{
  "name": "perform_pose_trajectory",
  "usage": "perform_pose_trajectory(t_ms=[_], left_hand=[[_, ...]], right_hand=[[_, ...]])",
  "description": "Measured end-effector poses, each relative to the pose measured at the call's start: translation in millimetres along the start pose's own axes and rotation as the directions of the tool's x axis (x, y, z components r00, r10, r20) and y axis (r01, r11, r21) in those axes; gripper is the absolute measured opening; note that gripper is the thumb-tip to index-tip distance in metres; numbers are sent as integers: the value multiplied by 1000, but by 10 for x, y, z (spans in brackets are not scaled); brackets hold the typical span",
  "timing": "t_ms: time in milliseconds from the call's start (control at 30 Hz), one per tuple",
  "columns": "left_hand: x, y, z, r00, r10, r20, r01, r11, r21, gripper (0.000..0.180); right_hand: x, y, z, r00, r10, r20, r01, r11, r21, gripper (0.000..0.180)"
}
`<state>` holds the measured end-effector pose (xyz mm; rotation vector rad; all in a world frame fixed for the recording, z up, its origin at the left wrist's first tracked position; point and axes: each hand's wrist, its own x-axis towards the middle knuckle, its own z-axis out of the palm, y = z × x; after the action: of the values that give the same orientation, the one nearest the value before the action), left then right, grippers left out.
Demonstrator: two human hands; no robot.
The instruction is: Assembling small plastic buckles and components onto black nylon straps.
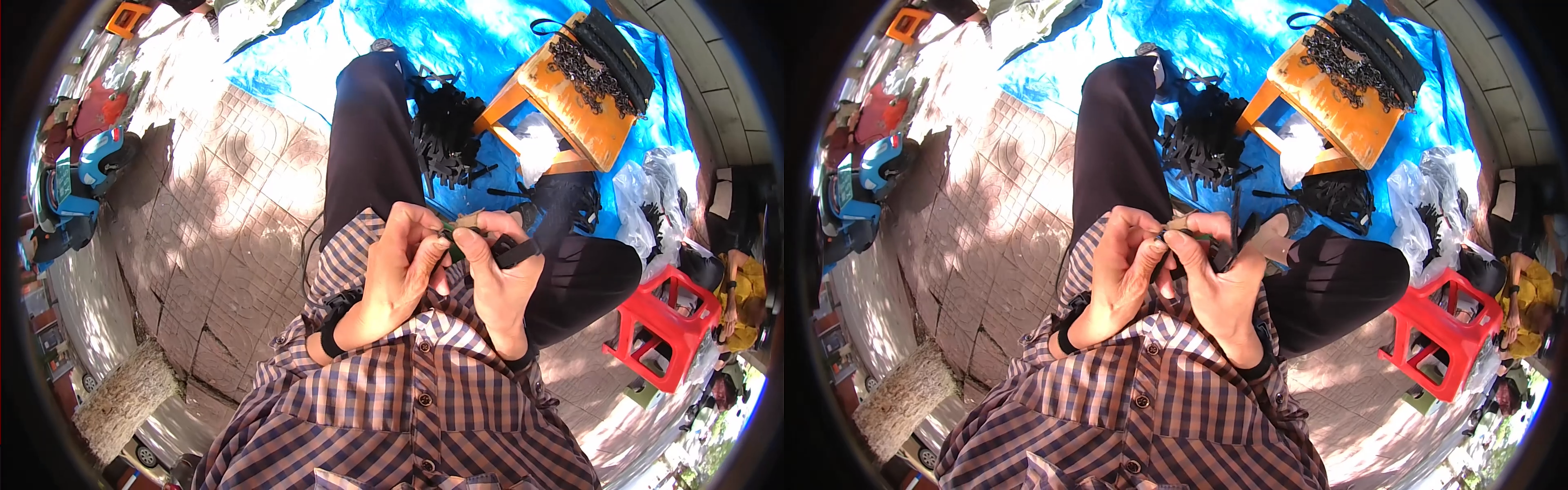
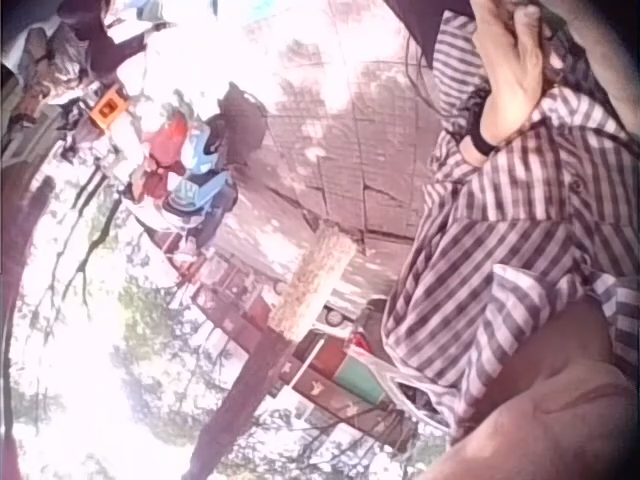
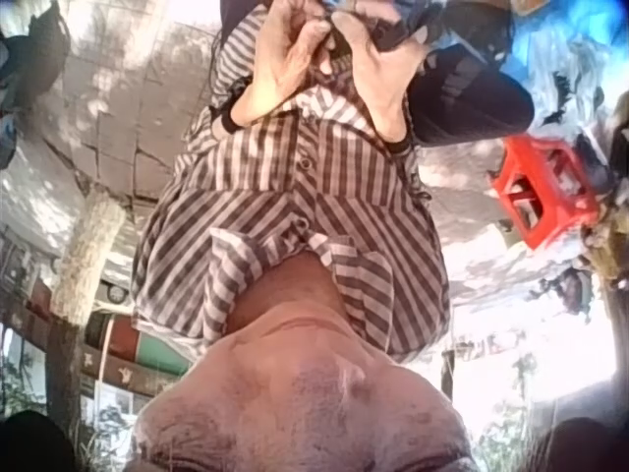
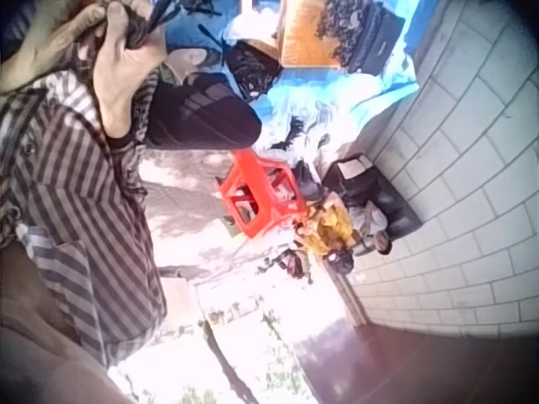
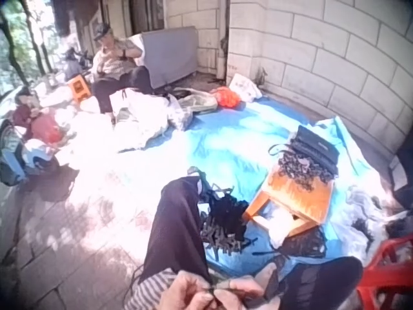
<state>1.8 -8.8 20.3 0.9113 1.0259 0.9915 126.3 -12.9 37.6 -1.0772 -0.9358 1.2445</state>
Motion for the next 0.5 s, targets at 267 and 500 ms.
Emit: perform_pose_trajectory(t_ms=[267,500], left_hand=[[160,68,-204,783,-343,518,559,753,-347,20],[101,48,-73,936,-82,342,214,904,-369,13]], right_hand=[[150,97,-367,984,-166,58,170,982,-84,12],[137,-32,-427,938,329,-104,-324,944,68,46]])
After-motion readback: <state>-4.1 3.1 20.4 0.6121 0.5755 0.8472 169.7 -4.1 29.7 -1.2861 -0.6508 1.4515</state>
